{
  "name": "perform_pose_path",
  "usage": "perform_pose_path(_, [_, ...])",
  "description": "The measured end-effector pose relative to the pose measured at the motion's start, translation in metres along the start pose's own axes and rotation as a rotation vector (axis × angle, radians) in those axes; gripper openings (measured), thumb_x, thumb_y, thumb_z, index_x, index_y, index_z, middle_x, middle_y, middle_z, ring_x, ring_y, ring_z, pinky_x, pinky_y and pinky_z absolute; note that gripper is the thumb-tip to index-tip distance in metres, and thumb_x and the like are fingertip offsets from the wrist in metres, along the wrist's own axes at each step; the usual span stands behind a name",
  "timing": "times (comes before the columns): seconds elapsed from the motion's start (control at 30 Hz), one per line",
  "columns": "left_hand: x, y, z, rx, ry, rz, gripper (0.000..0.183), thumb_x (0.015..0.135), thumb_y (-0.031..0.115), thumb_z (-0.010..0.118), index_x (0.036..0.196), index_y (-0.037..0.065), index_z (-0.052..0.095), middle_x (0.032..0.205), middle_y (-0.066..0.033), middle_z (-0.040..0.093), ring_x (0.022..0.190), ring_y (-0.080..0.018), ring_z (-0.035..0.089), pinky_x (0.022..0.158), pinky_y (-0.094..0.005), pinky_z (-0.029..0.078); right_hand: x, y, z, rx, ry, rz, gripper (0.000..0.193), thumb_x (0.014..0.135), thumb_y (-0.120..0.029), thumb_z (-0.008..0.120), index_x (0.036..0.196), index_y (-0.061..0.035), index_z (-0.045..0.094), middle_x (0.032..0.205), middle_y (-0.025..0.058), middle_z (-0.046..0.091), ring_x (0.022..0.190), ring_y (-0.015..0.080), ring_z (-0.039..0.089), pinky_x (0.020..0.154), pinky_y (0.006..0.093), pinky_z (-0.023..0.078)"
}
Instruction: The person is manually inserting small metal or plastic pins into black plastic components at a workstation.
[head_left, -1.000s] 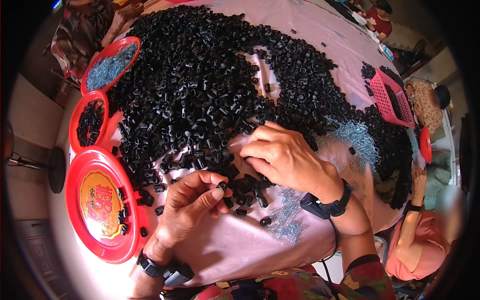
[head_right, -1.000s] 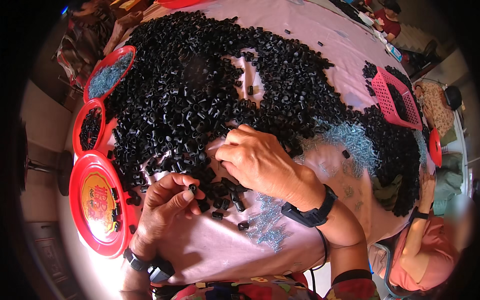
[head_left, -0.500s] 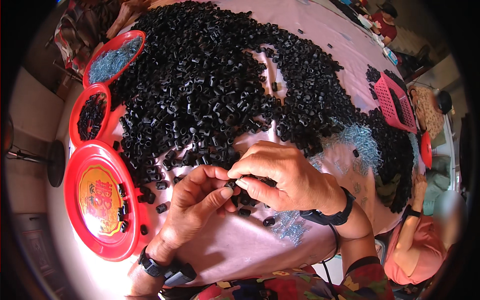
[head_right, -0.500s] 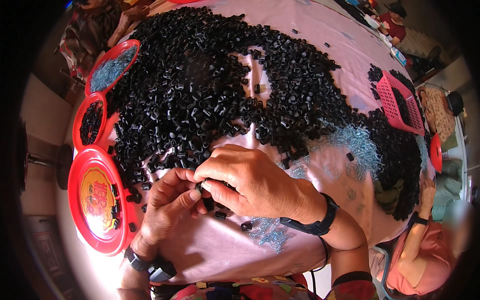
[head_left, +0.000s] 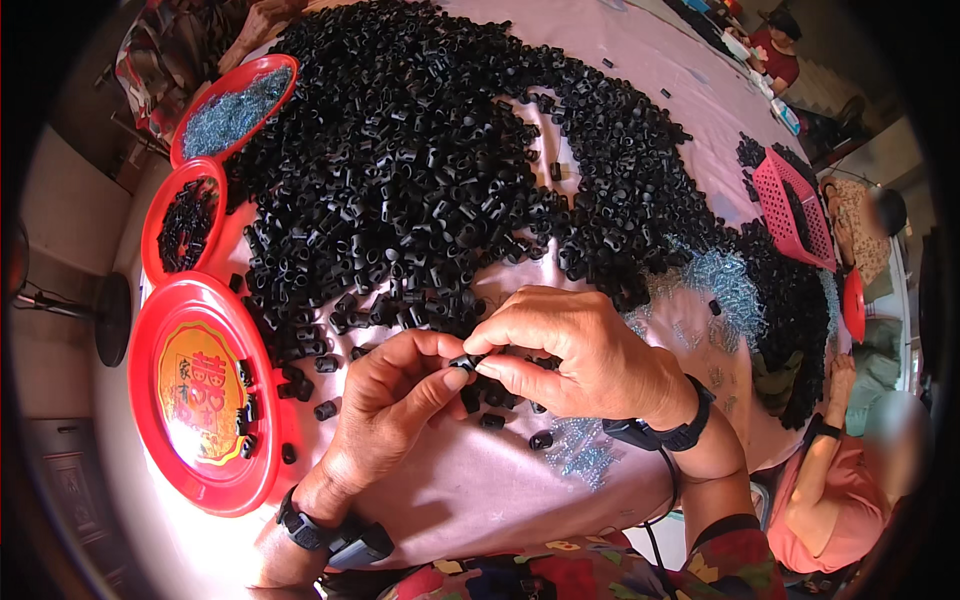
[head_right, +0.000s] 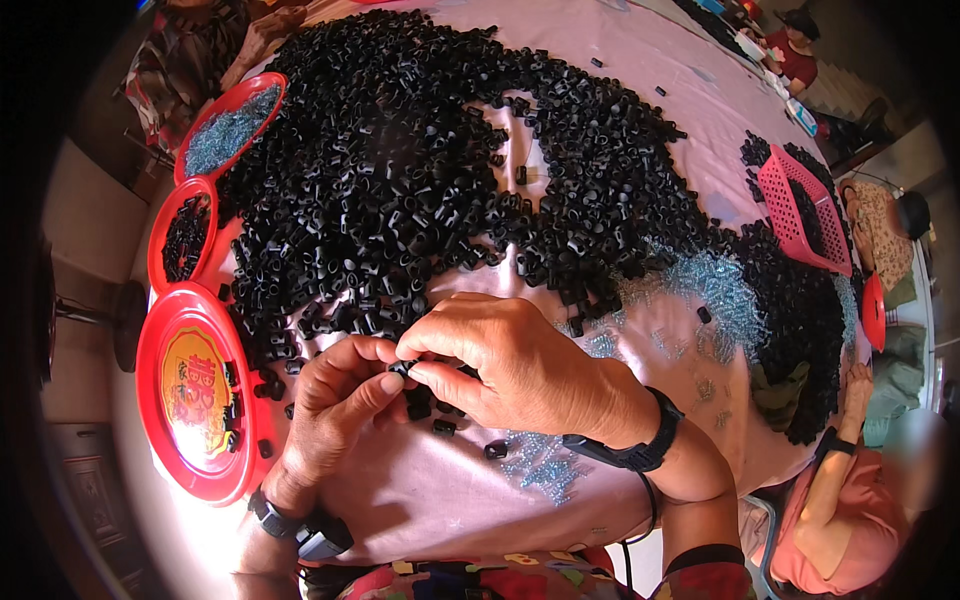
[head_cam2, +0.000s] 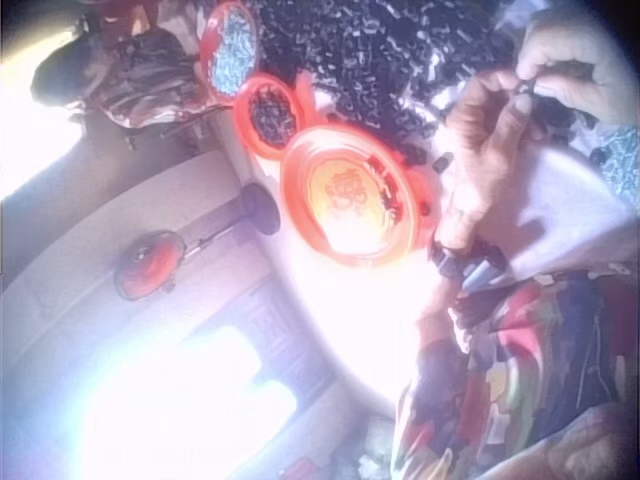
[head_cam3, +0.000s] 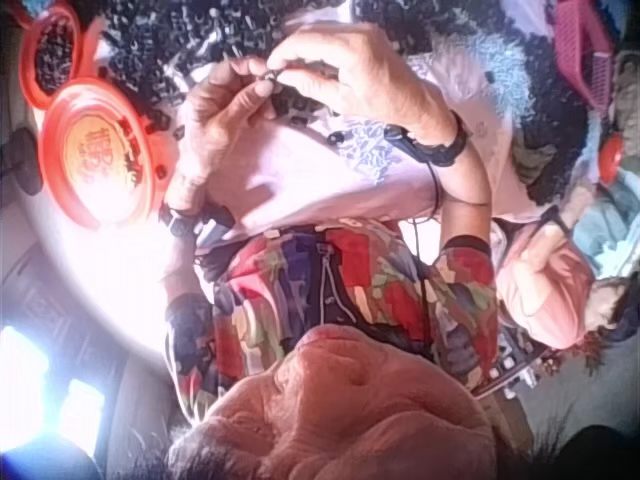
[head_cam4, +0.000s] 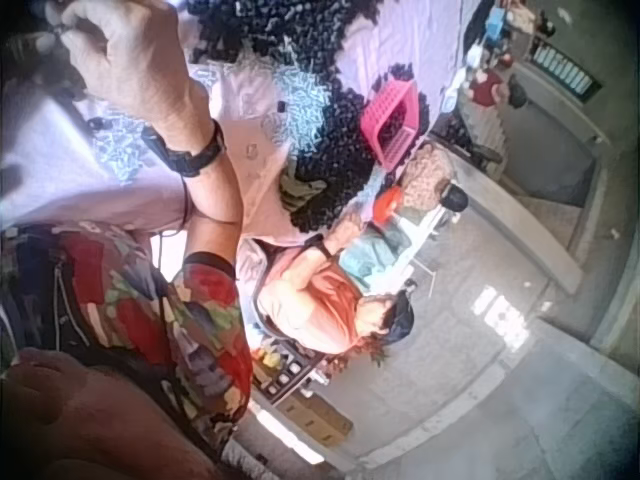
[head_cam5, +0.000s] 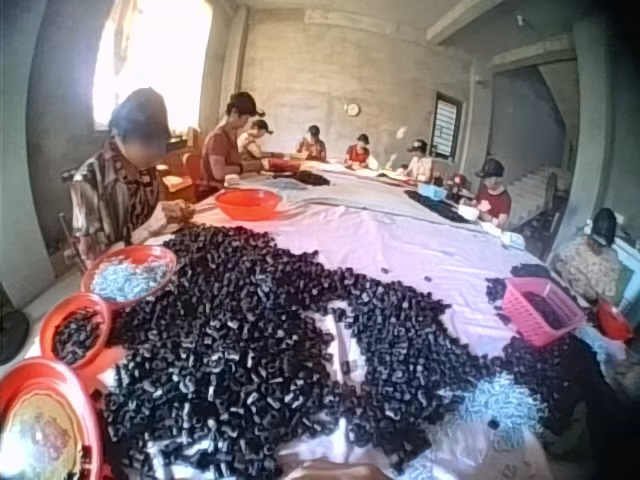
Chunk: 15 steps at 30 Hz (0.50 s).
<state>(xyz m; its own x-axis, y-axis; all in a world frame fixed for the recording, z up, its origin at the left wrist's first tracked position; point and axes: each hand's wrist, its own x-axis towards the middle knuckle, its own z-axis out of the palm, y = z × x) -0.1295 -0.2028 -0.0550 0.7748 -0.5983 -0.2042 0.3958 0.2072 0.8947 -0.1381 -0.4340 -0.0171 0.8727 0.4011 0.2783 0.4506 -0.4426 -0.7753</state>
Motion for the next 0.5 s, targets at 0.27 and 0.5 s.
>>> perform_pose_path(0.27, [-0.0008,0.0003,0.0008,0.005,0.030,0.006,0.024,0.101,0.006,0.069,0.124,0.000,0.064,0.103,-0.0048,0.071,0.081,-0.0081,0.066,0.073,-0.0222,0.053,-0.0008,-0.0013,0.0046,-0.015,0.056,-0.044,0.014,0.086,-0.002,0.075,0.100,-0.0037,0.072,0.087,0.0119,0.071,0.079,0.0306,0.071,0.069,0.0394,0.056])
perform_pose_path(0.5, [-0.0008,-0.0046,-0.0002,0.044,0.040,0.052,0.020,0.100,0.003,0.070,0.119,-0.002,0.064,0.101,-0.0055,0.071,0.079,-0.0085,0.066,0.071,-0.0219,0.054,-0.0013,-0.0038,0.0060,-0.020,0.078,-0.048,0.012,0.085,-0.001,0.074,0.097,-0.0039,0.072,0.086,0.0116,0.071,0.077,0.0307,0.071,0.068,0.0395,0.056])
